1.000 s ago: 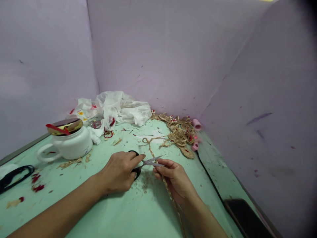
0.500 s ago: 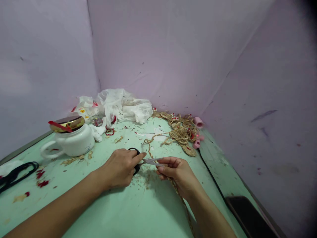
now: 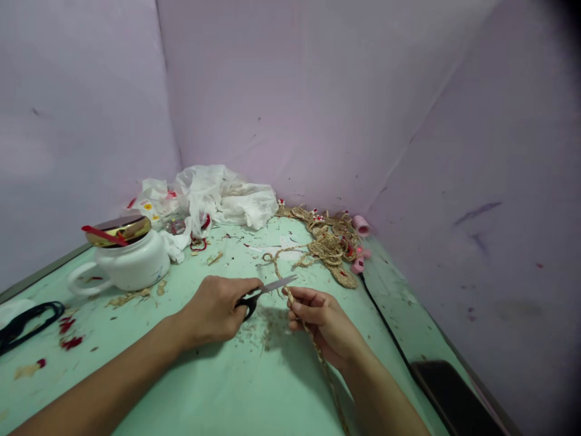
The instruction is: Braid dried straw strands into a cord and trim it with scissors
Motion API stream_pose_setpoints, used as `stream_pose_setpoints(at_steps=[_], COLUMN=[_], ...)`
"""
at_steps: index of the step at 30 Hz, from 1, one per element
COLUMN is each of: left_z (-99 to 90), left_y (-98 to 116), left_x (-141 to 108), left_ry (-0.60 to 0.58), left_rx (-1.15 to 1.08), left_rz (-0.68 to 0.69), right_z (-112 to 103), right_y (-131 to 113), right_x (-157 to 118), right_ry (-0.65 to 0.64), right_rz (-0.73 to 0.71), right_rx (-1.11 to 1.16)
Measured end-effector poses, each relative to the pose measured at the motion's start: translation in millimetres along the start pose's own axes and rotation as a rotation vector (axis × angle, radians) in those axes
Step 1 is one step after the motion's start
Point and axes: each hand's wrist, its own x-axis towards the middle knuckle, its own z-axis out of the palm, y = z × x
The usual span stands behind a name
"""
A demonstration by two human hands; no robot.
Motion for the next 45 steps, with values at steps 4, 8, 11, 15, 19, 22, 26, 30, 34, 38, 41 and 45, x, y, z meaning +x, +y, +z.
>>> stream_pose_setpoints(at_steps=[4,8,11,15,19,22,26,30,34,38,41,45], left_z=[4.4,8.7,6.5,2.8,2.4,2.2,-0.2,-3.0,-4.1,-4.4,-2.9,2.9], left_y=[-4,-5,-2,1,1,0,-1,-3,0,1,-1,-6], left_x=[0,0,1,1,1,1,1,1,0,0,0,-1], left_ry=[0.089,0.039,0.011,-0.011,-0.01,-0.005,0.01,0.009,-0.004,-0.032,-0.053,-0.05], left_rx=[0.039,0.142,0.188,0.239,0.246,0.243,0.242,0.239,0.23,0.244,0.257,0.26], left_rz=[-0.037,-0.018,-0.011,0.002,0.017,0.025,0.04,0.036,0.069,0.079,0.087,0.091], right_z=[2,1,0,1,2,2,-1,-2,0,2,1,-1], right_y=[2,4,5,4,3,2,1,-1,0,0,0,1], right_x=[2,4,4,2,0,0,0,-1,-1,-1,-1,-1], right_ry=[0.01,0.048,0.055,0.035,0.007,0.014,0.001,0.0,-0.007,-0.025,-0.039,-0.03], right_rz=[0.011,0.003,-0.007,0.008,0.012,0.031,0.039,0.041,0.053,0.056,0.048,0.044], right_rx=[0.008,0.008,-0.006,-0.053,-0.072,-0.069,-0.063,-0.054,-0.073,-0.096,-0.101,-0.108])
